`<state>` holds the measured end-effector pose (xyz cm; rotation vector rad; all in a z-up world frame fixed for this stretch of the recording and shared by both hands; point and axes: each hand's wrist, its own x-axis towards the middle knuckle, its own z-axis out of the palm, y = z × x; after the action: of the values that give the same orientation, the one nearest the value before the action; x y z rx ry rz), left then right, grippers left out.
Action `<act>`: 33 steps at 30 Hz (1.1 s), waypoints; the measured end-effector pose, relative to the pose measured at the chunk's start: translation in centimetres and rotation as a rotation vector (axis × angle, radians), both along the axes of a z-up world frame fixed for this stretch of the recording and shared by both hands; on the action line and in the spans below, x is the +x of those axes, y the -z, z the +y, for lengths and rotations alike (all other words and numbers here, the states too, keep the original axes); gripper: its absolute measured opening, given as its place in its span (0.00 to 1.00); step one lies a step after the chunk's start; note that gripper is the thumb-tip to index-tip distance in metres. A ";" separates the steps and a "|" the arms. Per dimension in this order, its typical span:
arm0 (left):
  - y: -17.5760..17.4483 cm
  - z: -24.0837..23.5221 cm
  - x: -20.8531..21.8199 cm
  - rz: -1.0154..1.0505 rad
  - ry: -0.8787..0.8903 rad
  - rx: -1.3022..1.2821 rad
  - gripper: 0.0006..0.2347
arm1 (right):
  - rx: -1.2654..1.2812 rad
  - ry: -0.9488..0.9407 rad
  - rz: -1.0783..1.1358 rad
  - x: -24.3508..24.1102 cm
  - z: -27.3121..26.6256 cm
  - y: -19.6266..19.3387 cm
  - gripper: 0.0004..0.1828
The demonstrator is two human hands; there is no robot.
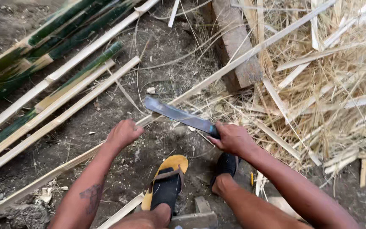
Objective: The person uses a machete to shave thin strips from bamboo poles, repeatedly drawing the blade along the pole to remove the outer layer. The person holds the pole with one hand and the machete with the other, working over a wooden block on the ground.
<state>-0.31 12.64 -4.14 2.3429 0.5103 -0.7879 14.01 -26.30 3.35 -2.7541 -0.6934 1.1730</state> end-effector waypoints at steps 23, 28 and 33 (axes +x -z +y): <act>-3.2 -13.2 7.6 0.082 -0.003 0.083 0.11 | -0.105 0.100 -0.137 -0.4 -0.5 -5.3 0.29; -4.0 -11.9 6.8 0.026 0.086 0.134 0.12 | -0.026 -0.009 -0.047 1.7 -0.7 -5.2 0.28; -3.1 -9.9 2.8 0.089 -0.002 0.125 0.16 | -0.121 0.252 -0.278 7.8 -4.9 -5.3 0.29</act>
<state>2.49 2.73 -1.03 2.4288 0.6165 -0.8856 21.82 -31.21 8.69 -3.0269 -0.2865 0.8182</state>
